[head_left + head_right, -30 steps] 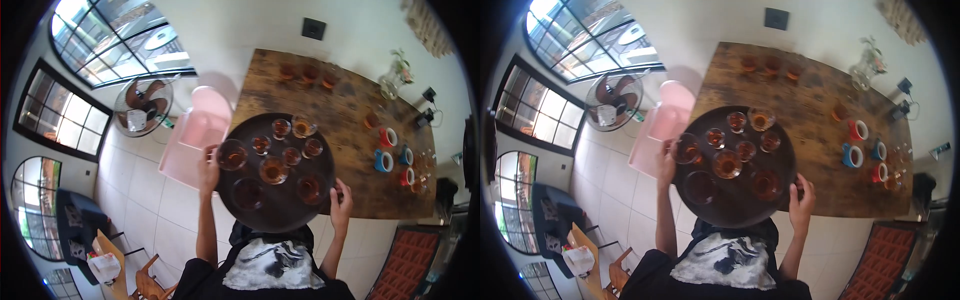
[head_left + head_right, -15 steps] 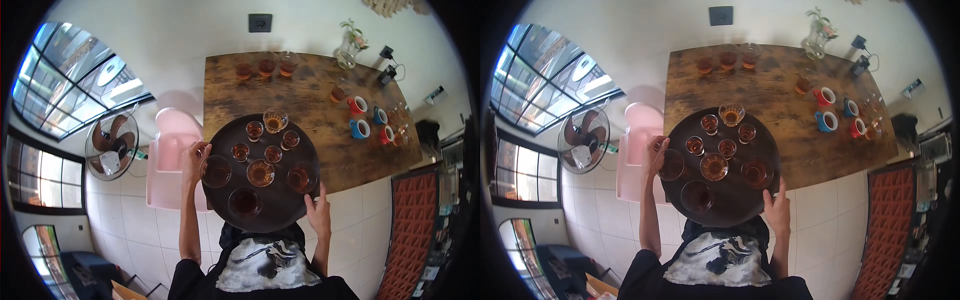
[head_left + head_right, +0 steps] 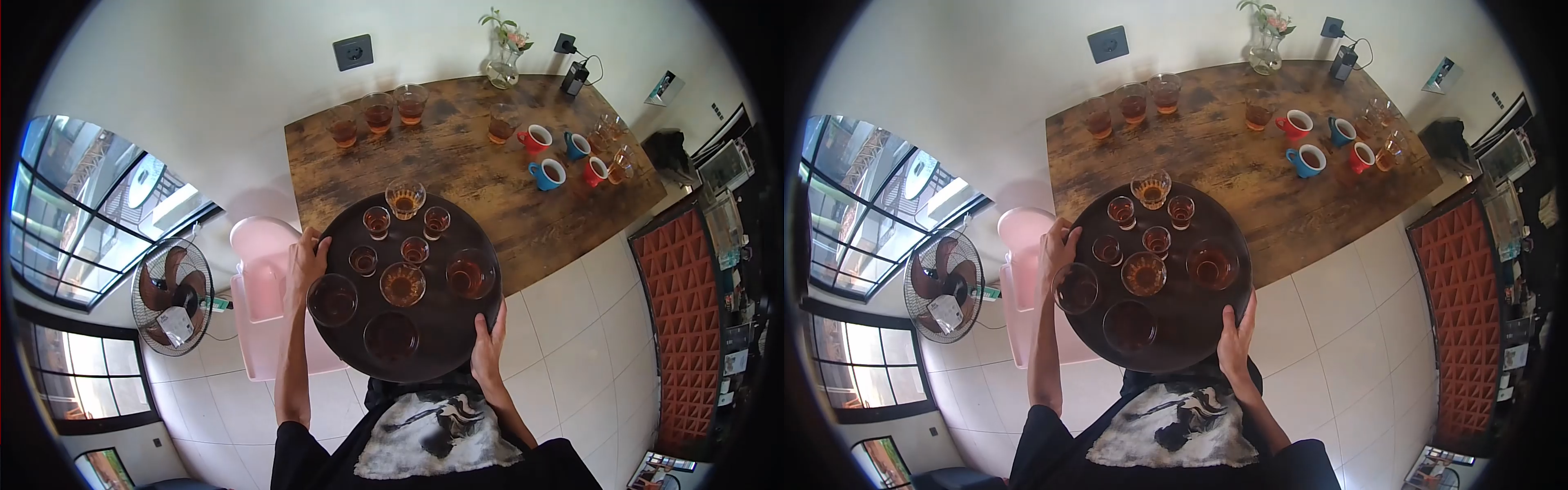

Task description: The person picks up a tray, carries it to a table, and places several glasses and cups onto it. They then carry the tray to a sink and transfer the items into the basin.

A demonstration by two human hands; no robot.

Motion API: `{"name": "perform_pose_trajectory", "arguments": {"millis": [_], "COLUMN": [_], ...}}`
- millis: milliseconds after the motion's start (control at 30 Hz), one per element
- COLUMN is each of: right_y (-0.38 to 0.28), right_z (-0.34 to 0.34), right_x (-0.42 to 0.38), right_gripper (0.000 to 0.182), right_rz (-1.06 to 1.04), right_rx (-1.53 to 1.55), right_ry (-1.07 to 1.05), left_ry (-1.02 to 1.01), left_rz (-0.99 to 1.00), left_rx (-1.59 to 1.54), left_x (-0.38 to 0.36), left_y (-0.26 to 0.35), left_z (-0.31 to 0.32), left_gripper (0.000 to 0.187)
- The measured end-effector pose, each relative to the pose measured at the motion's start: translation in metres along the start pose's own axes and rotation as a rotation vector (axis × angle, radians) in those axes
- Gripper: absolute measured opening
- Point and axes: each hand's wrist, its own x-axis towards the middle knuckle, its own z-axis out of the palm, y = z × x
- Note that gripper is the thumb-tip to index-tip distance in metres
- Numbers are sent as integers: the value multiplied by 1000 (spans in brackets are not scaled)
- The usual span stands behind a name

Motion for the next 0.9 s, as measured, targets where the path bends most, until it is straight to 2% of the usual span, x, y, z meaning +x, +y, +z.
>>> {"name": "perform_pose_trajectory", "arguments": {"millis": [100, 267, 500, 533, 567, 700, 767, 800, 867, 900], "right_y": [-7, -14, -41, -44, -46, -68, -66, -64, -72, -73], "right_z": [0, -8, -44, -52, -60, -88, -112, -126, -156, -172], "right_x": [-1, 3, 11, 12, 14, 9, 9, 10, 10, 10], "right_gripper": [54, 55, 57, 57, 58, 56, 55, 54, 53, 53], "right_rz": [10, -6, 33, 18, 63, 45, 27, 14, 3, -11], "right_rx": [47, 75, 171, 191, 235, 273, 301, 321, 328, 301], "right_ry": [-25, -13, 14, 15, 55, 143, 177, 190, 223, 244], "left_ry": [48, 43, 2, 1, -22, -109, -113, -126, -271, -311], "left_rz": [115, 68, -12, 42, -10, -57, -113, -104, 6, 23], "left_rx": [-8, -176, -469, -520, -608, -693, -771, -764, -712, -740], "left_x": [1, -7, -39, -40, -44, -68, -81, -83, -87, -92], "left_y": [-22, -24, 22, 21, 23, 79, 107, 113, 127, 138], "left_z": [7, 16, 18, 25, 35, 44, 56, 66, 84, 95], "left_gripper": [23, 22, 18, 16, 16, 11, 24, 24, 32, 29]}}
